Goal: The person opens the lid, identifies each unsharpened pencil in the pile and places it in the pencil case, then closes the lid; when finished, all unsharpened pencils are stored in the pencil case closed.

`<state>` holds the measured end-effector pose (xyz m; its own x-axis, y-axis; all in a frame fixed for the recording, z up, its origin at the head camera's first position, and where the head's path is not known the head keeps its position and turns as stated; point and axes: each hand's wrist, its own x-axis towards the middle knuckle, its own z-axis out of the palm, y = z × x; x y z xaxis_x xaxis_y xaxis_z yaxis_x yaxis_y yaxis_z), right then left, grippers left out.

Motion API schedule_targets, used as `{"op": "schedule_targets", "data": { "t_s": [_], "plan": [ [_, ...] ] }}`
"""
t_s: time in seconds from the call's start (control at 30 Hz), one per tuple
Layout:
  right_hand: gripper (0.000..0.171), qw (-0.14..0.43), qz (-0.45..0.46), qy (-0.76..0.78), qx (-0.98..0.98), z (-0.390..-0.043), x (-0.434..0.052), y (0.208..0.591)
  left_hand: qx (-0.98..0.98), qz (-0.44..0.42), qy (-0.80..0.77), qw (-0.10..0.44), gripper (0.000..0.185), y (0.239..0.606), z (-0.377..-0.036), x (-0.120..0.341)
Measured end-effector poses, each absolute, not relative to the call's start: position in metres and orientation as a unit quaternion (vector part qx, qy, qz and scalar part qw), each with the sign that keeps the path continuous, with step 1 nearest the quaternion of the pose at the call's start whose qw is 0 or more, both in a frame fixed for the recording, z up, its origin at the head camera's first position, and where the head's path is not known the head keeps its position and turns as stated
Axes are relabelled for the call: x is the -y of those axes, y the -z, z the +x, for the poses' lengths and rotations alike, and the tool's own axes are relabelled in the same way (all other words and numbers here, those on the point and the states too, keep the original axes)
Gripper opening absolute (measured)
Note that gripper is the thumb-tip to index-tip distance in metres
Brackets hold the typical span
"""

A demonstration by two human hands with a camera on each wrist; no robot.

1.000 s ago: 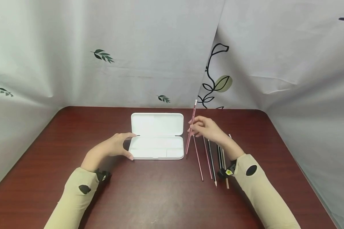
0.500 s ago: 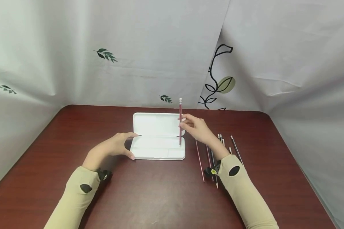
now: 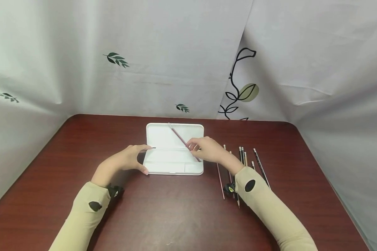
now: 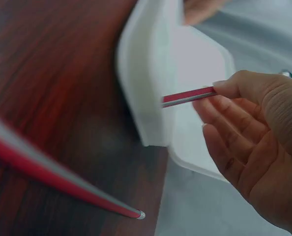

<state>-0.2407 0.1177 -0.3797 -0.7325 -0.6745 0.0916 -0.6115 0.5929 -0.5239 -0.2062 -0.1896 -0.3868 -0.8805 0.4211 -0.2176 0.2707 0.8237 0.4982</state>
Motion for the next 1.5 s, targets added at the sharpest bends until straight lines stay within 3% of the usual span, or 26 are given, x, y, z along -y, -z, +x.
{"op": "schedule_targets", "data": {
  "t_s": [0.47,1.07,1.33,1.5],
  "plan": [
    [0.019,0.091,-0.408,0.187,-0.889,-0.236,-0.100,0.388,-0.943,0.203,-0.217,0.149,0.094,0.388,-0.207,0.191],
    [0.016,0.156,-0.420,0.219,-0.867,-0.243,-0.106,0.397,-0.943,0.197,-0.215,0.163,0.092,0.384,-0.203,0.188],
    [0.018,0.161,-0.420,0.215,-0.867,-0.237,-0.112,0.388,-0.944,0.189,-0.219,0.162,0.093,0.385,-0.203,0.188],
    [0.017,0.129,-0.418,0.230,-0.870,-0.233,-0.122,0.386,-0.944,0.191,-0.217,0.159,0.093,0.385,-0.203,0.190]
  ]
}}
